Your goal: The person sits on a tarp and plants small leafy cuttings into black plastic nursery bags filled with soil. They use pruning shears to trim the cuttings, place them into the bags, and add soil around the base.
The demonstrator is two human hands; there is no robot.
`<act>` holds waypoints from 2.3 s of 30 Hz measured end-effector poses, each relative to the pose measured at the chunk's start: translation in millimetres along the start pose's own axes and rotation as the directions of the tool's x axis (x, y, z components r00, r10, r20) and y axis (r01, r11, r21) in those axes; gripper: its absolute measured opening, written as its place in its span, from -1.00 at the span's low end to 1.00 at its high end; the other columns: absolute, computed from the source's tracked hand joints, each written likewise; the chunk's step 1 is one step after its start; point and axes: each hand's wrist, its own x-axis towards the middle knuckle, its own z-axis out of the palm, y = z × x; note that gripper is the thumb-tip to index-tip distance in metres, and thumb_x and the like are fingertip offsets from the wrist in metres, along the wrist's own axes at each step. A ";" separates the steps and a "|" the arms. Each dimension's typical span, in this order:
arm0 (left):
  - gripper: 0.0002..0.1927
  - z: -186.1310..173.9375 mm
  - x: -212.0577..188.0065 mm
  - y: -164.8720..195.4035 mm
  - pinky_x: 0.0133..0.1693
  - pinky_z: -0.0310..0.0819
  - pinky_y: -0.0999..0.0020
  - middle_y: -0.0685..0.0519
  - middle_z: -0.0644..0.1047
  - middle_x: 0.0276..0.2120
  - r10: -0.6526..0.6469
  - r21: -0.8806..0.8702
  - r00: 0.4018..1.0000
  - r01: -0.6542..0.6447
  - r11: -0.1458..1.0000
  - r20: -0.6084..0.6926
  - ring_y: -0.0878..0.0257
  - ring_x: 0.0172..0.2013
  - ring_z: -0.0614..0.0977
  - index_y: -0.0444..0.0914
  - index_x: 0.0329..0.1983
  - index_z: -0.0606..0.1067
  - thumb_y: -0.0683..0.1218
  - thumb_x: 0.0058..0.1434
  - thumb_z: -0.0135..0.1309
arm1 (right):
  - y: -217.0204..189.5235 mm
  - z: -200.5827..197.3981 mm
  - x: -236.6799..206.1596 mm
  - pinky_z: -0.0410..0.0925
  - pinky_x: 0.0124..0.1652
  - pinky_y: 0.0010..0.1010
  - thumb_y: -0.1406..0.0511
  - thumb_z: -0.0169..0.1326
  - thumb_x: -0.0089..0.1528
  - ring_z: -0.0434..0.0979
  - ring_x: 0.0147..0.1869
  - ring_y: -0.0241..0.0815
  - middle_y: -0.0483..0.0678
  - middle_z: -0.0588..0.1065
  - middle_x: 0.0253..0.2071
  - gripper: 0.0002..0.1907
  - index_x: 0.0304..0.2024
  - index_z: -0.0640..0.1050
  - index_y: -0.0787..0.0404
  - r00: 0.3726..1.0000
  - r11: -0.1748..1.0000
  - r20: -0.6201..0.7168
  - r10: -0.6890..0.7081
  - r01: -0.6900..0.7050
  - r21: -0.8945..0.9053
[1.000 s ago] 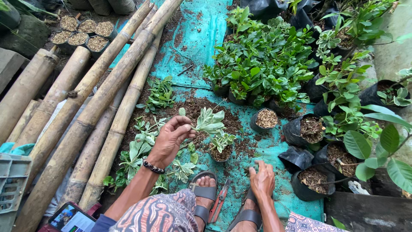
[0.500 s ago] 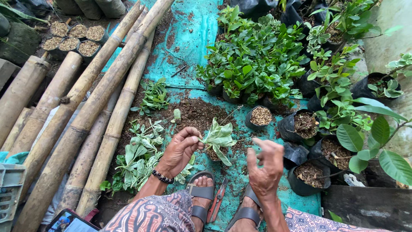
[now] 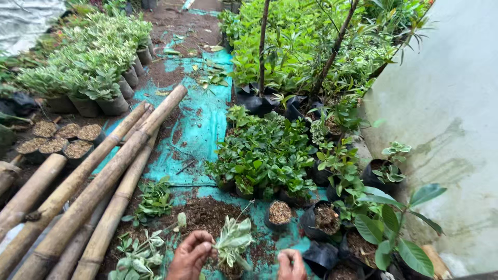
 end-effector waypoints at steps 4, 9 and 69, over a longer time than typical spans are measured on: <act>-0.85 10.9 -10.8 24.9 -0.11 0.54 0.31 0.04 0.54 -0.22 0.064 0.023 0.991 -0.067 0.997 0.116 0.27 -0.23 0.58 -0.35 -0.15 0.49 -0.26 0.21 0.11 | 21.4 -24.8 9.7 0.43 -0.37 -0.35 0.39 0.17 0.03 0.48 -0.51 -0.20 0.00 0.43 -0.16 -0.59 -0.03 0.62 0.14 0.996 0.999 -0.076 0.047 -0.049 -0.017; -0.86 41.9 -22.8 64.0 -0.11 0.53 0.32 0.05 0.55 -0.24 0.016 0.055 0.989 -0.024 0.998 0.146 0.28 -0.23 0.59 -0.34 -0.16 0.49 -0.26 0.21 0.13 | -42.5 -54.1 18.6 0.42 -0.32 -0.41 0.35 0.25 0.14 0.49 -0.36 -0.29 -0.09 0.51 -0.12 -0.78 -0.14 0.64 0.09 0.969 0.978 -0.137 -0.207 0.210 0.006; -0.62 85.1 19.3 45.3 -0.10 0.58 0.42 0.07 0.58 -0.10 -0.386 0.164 0.826 0.350 0.922 0.411 0.29 -0.16 0.62 -0.26 0.24 0.42 -0.17 0.38 0.11 | -48.9 -10.9 104.9 0.48 -0.25 -0.42 0.37 0.29 0.10 0.62 -0.35 -0.29 -0.01 0.65 -0.42 -0.81 -0.23 0.67 0.27 0.909 0.923 0.412 -0.069 -0.098 0.371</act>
